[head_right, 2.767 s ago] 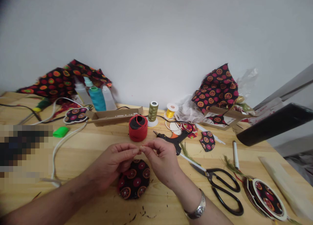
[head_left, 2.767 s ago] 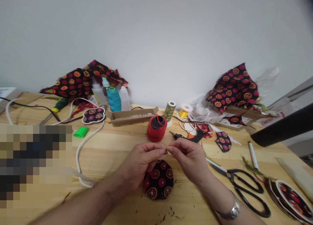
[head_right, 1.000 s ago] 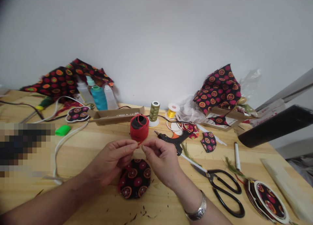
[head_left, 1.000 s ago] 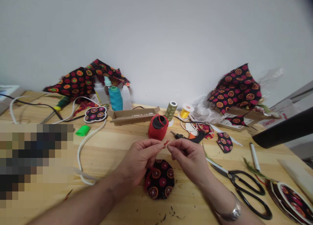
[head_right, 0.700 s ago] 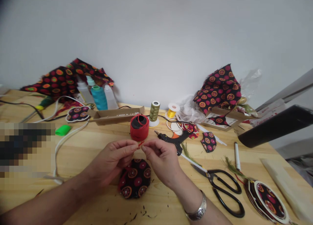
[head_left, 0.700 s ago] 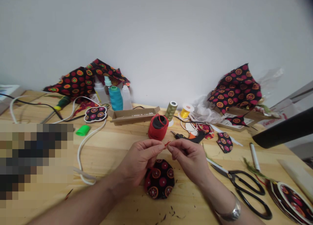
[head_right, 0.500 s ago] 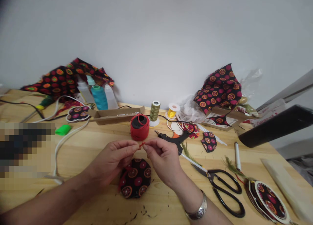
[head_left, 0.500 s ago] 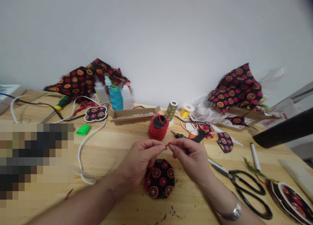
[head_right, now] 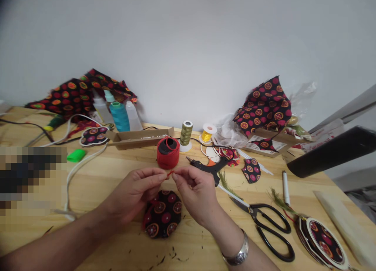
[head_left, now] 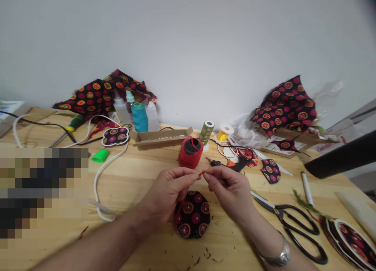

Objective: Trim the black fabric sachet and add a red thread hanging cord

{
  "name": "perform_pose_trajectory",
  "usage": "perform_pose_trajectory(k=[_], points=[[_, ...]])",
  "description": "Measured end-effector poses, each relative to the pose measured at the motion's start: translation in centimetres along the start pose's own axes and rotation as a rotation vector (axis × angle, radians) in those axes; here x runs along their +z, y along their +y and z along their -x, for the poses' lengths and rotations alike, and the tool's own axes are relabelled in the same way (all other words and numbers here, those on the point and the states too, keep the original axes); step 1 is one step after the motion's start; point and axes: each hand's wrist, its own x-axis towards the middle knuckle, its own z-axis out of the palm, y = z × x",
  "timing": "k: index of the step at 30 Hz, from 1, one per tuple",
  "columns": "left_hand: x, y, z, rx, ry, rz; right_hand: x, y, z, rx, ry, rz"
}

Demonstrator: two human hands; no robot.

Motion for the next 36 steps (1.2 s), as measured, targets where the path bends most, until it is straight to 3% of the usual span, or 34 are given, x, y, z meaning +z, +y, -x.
perform_pose_trajectory(k=[8,17,36], points=[[0.06,0.19,-0.06,-0.013,0.017,-0.015,-0.01,-0.21,-0.01,-0.026,0.033,-0.002],[0.05,0.11,-0.14,-0.005,0.030,0.014,-0.02,0.04,0.21,-0.153,0.043,0.102],[0.01,0.25,-0.05,0.000,0.038,0.110,-0.12,0.11,0.21,-0.290,-0.095,0.206]])
